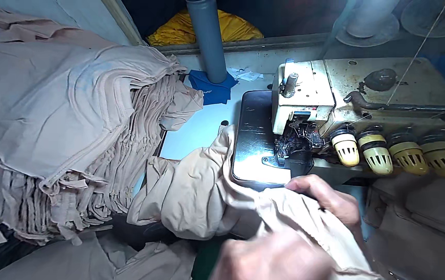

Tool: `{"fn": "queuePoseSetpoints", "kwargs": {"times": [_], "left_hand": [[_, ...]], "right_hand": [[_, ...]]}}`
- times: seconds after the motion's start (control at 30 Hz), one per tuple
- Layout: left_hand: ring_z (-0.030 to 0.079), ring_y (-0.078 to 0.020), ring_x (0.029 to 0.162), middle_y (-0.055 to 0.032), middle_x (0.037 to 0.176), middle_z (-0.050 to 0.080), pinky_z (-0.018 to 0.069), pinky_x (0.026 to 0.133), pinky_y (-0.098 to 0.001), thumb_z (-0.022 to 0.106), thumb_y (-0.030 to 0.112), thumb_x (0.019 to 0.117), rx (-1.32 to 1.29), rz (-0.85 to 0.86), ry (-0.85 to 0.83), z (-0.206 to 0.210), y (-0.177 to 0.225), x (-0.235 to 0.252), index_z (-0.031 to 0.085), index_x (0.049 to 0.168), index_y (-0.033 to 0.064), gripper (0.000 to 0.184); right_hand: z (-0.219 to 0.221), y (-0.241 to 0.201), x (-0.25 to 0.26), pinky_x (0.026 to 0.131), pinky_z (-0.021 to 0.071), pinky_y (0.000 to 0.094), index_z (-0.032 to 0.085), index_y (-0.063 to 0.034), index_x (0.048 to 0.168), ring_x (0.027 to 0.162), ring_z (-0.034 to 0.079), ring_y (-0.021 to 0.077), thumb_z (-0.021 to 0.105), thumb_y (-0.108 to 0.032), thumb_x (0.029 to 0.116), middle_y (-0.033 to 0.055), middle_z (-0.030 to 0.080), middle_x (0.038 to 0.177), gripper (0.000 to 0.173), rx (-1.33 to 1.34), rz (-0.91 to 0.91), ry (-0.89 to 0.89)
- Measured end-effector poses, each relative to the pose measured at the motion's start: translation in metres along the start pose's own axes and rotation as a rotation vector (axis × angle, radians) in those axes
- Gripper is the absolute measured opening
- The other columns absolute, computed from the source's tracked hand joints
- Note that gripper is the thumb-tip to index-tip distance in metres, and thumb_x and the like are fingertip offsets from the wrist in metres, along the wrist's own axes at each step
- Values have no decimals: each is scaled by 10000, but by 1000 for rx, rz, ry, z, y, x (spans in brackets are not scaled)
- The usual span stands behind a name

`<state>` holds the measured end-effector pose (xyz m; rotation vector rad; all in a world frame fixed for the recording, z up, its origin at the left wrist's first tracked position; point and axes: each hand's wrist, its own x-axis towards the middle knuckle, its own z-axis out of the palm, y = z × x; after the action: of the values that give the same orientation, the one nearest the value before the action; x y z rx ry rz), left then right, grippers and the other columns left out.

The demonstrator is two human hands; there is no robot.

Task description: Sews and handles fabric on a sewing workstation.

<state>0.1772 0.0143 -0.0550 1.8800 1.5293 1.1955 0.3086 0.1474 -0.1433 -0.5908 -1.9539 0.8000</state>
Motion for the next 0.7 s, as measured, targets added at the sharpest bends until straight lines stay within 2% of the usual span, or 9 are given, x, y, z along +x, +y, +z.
{"fn": "queuePoseSetpoints", "kwargs": {"times": [0.07,0.13,0.2,0.3,0.4,0.47,0.53,0.63,0.7], "left_hand": [[653,-138,706,-76,900,714,520,564,-304,692,236,923,305,-95,52,-7,-27,-11,748,1149,57,295],[637,-48,745,-17,869,695,515,620,-198,626,220,964,289,-101,156,-3,-50,-14,755,1004,100,181],[669,-67,832,-60,857,721,543,753,-196,619,187,1000,110,-67,215,7,-43,-9,733,917,31,210],[679,-128,774,-100,794,712,536,718,-238,600,149,1000,11,51,143,17,-30,-2,698,904,-2,204],[650,-98,679,-89,736,690,520,623,-214,654,138,969,-4,-3,74,9,-26,-5,692,919,-13,163],[616,-87,614,-39,725,686,498,547,-252,674,254,958,187,-102,123,3,-38,-13,741,1034,47,231],[680,-34,748,17,836,741,554,647,-219,662,292,957,234,-135,177,-1,-50,-18,773,1023,137,202],[665,-26,896,-64,907,719,540,823,-172,645,132,968,-105,-131,199,-3,-38,-12,690,926,2,144],[635,-12,779,-99,795,675,508,740,-137,623,76,954,-185,-113,172,-2,-29,-8,636,900,-51,138]], "right_hand": [[-5,-5,0,639,539,122,674,-112,941,712,626,-35,654,-174,890,-58,661,786,82,-36,34,51],[1,-7,-4,640,538,144,652,-106,924,712,632,-11,672,-215,883,-33,659,770,118,-78,-14,24],[11,-10,-11,644,548,198,686,-91,946,738,661,45,667,-266,910,8,691,795,179,-102,-80,-73],[18,-11,-11,712,551,215,708,-94,967,845,670,78,569,-258,998,20,703,882,217,-39,-114,-155],[6,-7,-3,828,598,238,645,-82,895,995,694,98,593,-171,970,37,719,1009,128,70,-58,-50],[2,-9,-1,808,601,211,621,-117,880,970,701,71,629,-136,908,-3,720,986,34,68,4,41],[5,-12,-4,768,600,189,616,-127,890,923,703,50,663,-180,899,-17,714,934,72,57,7,60],[13,-9,-11,762,578,180,618,-103,939,897,691,47,648,-243,943,5,705,901,144,27,-62,12],[13,-6,-12,742,554,165,633,-90,938,858,673,42,601,-204,967,14,691,873,122,-18,-94,7]]}}
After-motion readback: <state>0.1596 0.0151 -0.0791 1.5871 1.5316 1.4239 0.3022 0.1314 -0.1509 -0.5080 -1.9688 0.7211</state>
